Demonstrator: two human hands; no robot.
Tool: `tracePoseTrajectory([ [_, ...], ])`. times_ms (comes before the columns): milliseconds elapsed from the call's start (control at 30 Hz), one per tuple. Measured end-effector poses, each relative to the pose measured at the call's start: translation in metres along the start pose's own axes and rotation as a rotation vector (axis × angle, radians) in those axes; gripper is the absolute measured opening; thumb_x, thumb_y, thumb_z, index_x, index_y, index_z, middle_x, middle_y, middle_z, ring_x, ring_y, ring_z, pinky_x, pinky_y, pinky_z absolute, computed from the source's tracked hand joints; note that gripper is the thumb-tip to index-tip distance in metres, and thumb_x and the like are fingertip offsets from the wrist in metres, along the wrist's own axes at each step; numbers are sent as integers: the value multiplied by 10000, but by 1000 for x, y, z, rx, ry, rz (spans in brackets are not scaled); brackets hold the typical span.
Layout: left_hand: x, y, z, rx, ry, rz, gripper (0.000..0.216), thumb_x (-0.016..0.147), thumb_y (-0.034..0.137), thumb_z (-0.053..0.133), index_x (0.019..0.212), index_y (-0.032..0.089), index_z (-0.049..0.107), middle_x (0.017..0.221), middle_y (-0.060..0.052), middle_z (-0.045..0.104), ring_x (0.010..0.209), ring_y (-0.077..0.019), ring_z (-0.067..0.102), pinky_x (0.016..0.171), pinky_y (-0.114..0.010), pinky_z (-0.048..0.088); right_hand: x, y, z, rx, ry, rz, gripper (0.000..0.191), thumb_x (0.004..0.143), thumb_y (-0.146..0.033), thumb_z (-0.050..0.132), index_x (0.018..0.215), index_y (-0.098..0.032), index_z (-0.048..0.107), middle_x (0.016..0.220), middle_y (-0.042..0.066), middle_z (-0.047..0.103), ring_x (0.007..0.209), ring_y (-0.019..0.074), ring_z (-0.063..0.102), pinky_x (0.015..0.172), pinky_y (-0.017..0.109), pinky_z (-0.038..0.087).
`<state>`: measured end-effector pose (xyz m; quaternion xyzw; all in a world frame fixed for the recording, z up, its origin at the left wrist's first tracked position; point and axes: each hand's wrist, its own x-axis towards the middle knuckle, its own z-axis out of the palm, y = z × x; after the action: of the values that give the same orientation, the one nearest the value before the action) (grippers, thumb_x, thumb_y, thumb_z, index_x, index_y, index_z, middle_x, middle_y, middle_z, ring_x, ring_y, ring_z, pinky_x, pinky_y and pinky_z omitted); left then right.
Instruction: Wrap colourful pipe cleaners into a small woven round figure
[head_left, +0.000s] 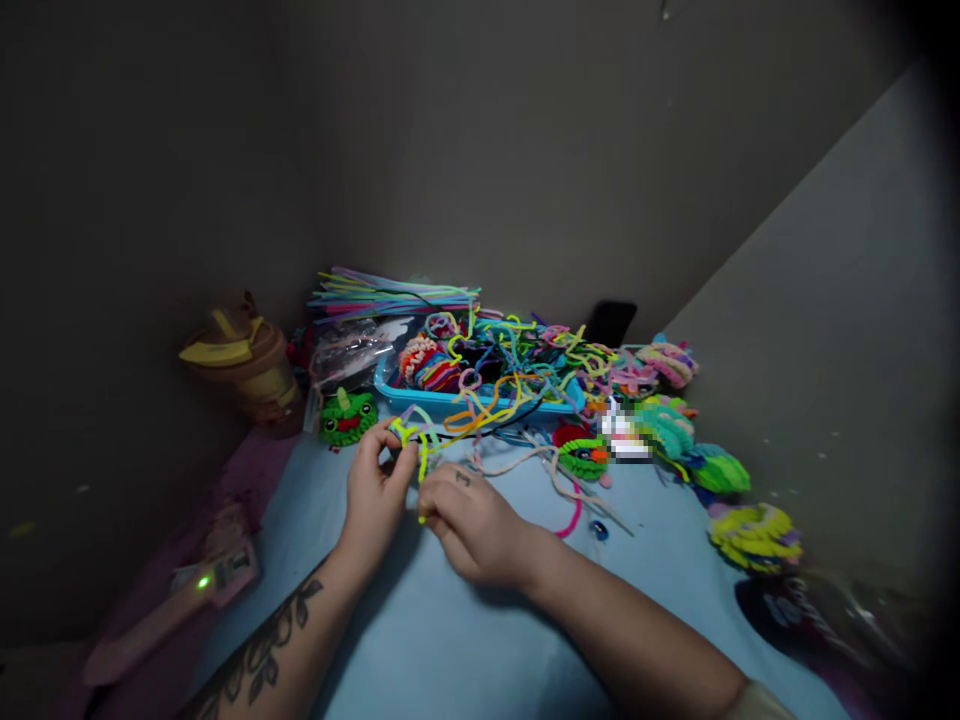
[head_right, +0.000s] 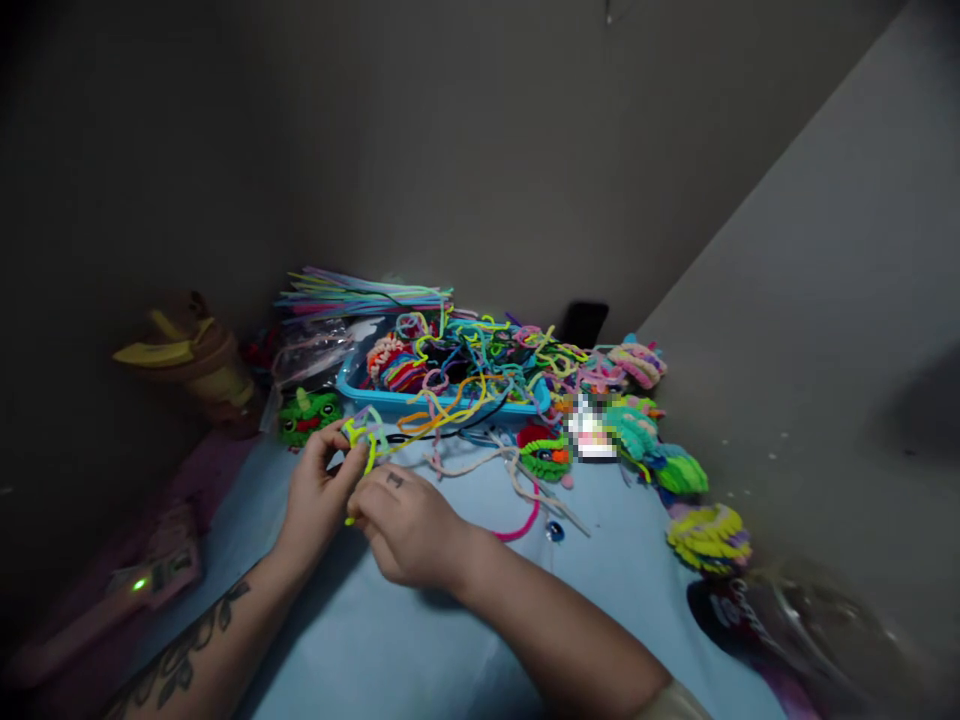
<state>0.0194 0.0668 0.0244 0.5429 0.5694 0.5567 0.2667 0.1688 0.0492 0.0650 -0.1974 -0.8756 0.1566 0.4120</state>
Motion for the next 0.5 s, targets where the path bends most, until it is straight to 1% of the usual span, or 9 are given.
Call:
tracePoseTrajectory([
  [100, 0, -2, 0, -1, 8, 35, 167, 805, 319, 587, 791, 203, 468, 1016, -79, 608, 1070, -226, 570, 814, -306, 471, 6, -11, -13, 175, -13, -35, 167, 821, -58, 416, 860, -219, 435, 782, 51, 564, 762, 171, 532, 715, 298, 502],
  [167, -1, -4, 0, 5, -27, 54, 156, 822, 311, 572, 787, 204, 464, 1073, -87, 597, 1085, -227, 561, 824, -317, 472, 8, -16, -22, 258, 30, -6, 127, 873, -104, 403, 862, -222, 449, 789, 51, 568, 776, 166, 548, 728, 301, 507],
  [267, -3, -5, 2, 33, -82, 77, 163, 840, 316, 575, 787, 204, 469, 1154, -99, 577, 1120, -238, 548, 845, -342, 474, 6, -14, -33, 327, 131, 111, 113, 941, -228, 425, 856, -222, 500, 799, 50, 593, 788, 165, 575, 736, 312, 509],
  [367, -5, -4, 3, 69, -99, 105, 164, 834, 309, 600, 791, 201, 484, 1175, -105, 573, 1125, -245, 550, 865, -364, 475, 1, -5, -36, 438, 238, 320, 239, 975, -403, 401, 942, -218, 549, 794, 42, 632, 722, 157, 618, 666, 298, 518],
  [433, -6, -4, 3, 99, -105, 148, 153, 833, 294, 608, 798, 199, 492, 1185, -109, 572, 1125, -246, 554, 872, -373, 475, -1, 3, -35, 423, 305, 453, 268, 978, -423, 390, 1007, -218, 560, 759, 24, 644, 641, 142, 618, 600, 275, 506],
  [500, -8, -2, 2, 135, -112, 221, 133, 836, 266, 606, 804, 198, 496, 1168, -110, 584, 1135, -247, 554, 898, -386, 468, -1, 9, -32, 236, 310, 488, 186, 956, -348, 463, 974, -216, 593, 766, 23, 651, 670, 149, 618, 629, 285, 500],
])
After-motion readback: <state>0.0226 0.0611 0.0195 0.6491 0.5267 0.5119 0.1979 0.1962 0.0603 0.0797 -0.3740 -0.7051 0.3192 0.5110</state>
